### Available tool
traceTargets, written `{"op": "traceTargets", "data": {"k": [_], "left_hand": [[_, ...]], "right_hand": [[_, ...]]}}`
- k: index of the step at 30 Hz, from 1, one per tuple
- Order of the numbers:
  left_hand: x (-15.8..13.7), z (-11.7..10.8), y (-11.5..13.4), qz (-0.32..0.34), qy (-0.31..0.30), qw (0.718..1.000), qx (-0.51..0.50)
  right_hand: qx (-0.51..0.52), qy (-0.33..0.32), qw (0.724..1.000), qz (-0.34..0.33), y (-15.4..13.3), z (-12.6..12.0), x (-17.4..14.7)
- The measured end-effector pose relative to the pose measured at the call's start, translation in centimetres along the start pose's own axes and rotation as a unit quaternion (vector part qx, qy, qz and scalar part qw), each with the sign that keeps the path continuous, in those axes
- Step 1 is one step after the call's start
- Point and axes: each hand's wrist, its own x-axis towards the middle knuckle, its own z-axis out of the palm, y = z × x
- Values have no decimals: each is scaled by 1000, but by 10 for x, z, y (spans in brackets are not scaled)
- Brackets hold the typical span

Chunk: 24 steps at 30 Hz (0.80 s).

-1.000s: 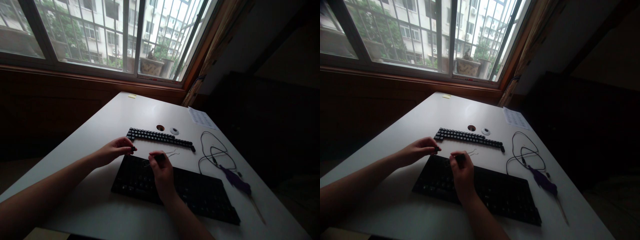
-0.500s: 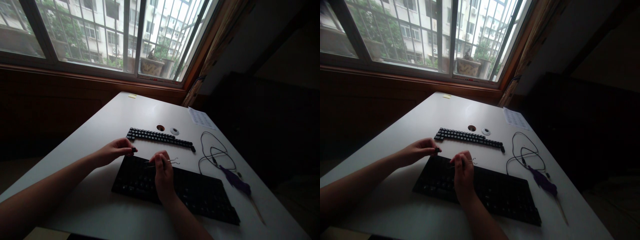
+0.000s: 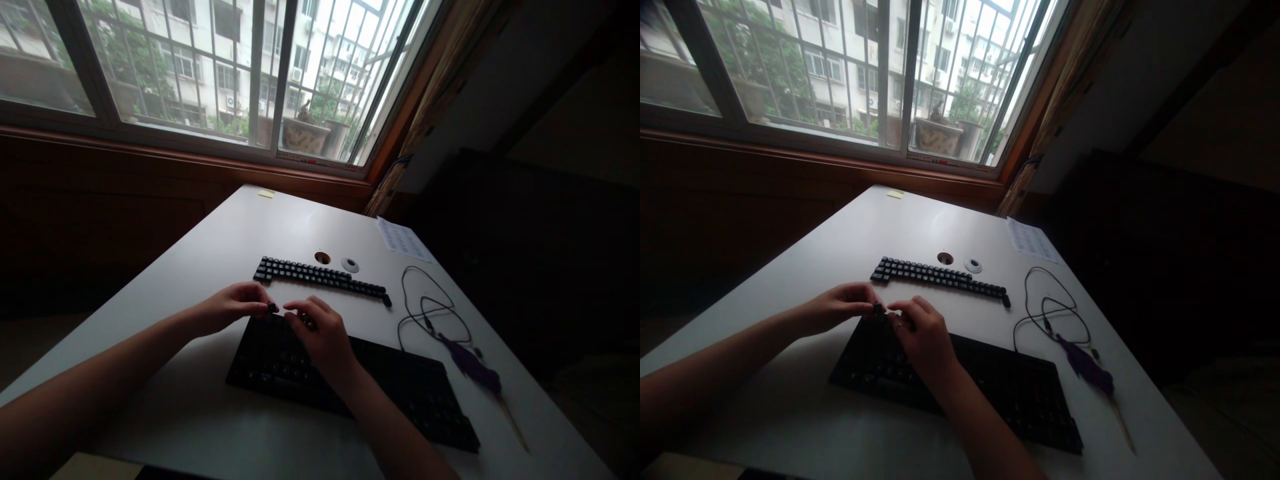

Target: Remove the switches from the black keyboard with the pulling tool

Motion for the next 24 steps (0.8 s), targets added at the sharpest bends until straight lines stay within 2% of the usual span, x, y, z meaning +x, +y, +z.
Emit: {"op": "traceTargets", "data": {"k": [9,19,24], "left_hand": [[-1,-1,2,7,-3,1000,12],[1,-6,-1,-2,6,999,35],[2,-9,5,0,65,994,84]], "right_hand": [[-89,-73,989,-92,11,3,19],[-131,-85,981,-111,16,11,29],[-132,-74,985,-80,34,12,41]]}}
